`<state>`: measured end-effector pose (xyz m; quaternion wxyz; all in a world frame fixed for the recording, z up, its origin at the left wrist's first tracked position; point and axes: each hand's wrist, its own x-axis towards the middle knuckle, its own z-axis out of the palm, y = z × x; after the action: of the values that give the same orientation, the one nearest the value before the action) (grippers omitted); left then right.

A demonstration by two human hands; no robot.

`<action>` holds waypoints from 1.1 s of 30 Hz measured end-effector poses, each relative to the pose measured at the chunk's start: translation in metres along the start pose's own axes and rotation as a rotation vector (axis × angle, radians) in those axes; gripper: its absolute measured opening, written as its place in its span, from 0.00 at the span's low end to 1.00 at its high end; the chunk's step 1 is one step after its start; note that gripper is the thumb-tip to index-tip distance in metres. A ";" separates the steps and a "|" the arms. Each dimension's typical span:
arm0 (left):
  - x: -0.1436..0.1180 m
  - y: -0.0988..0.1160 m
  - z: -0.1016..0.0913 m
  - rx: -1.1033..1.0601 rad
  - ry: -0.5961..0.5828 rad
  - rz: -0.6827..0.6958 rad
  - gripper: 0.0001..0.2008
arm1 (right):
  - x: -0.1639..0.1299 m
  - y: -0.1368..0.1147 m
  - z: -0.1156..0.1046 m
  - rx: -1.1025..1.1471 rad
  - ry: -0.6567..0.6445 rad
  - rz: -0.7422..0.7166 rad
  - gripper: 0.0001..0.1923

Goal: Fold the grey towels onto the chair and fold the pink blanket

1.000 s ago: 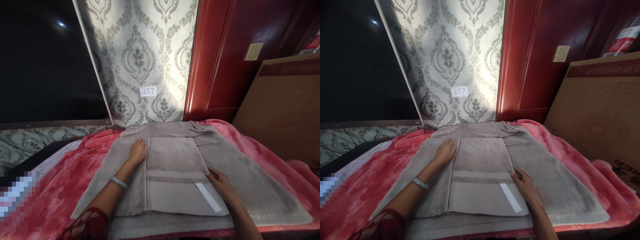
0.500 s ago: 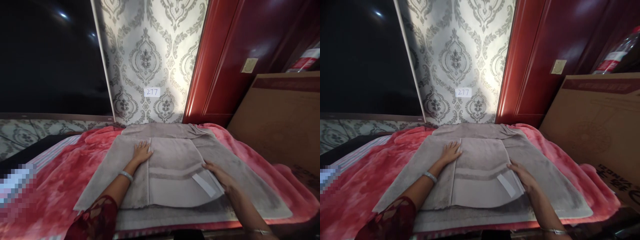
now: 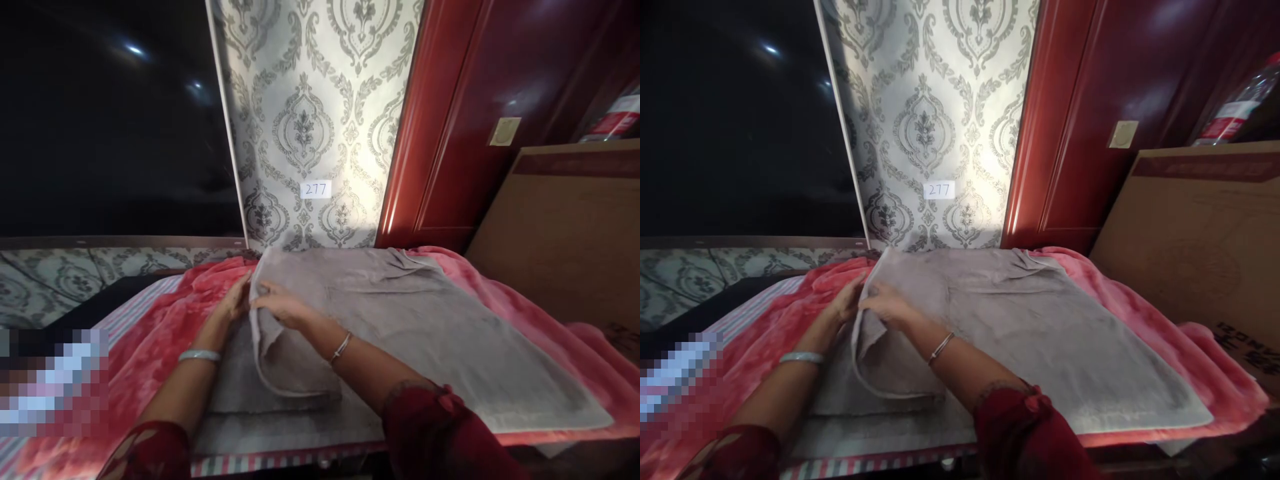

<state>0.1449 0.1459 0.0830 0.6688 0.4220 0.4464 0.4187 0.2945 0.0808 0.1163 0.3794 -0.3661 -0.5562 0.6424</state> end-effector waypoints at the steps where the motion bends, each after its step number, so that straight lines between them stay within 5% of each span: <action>1: -0.005 -0.002 -0.006 0.061 0.019 -0.010 0.25 | 0.003 0.010 0.010 -0.013 -0.035 0.054 0.25; 3: -0.013 -0.009 -0.013 0.193 0.058 -0.017 0.24 | 0.002 0.030 0.017 -0.048 -0.109 0.144 0.26; 6: -0.015 -0.020 -0.016 0.317 0.111 0.000 0.25 | -0.007 0.049 -0.003 -0.107 -0.131 0.185 0.25; 13: 0.005 -0.008 -0.019 0.561 0.284 0.124 0.24 | -0.032 0.051 -0.085 -0.052 0.105 0.042 0.14; 20: -0.003 -0.011 -0.027 0.885 0.522 0.076 0.29 | -0.032 0.082 -0.125 -0.017 0.299 -0.033 0.17; 25: -0.013 -0.018 -0.027 1.144 0.594 0.079 0.18 | -0.022 0.102 -0.143 -0.554 0.525 -0.267 0.24; 28: -0.025 -0.027 -0.028 1.238 0.587 0.054 0.13 | -0.021 0.104 -0.140 -0.939 0.463 -0.335 0.32; 33: -0.037 -0.044 -0.033 1.267 0.595 0.065 0.13 | -0.025 0.103 -0.117 -1.261 0.126 -0.111 0.35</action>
<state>0.1123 0.1044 0.0427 0.1306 0.6110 0.7559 0.1955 0.4012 0.1001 0.0024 0.1557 -0.5270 -0.8222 0.1482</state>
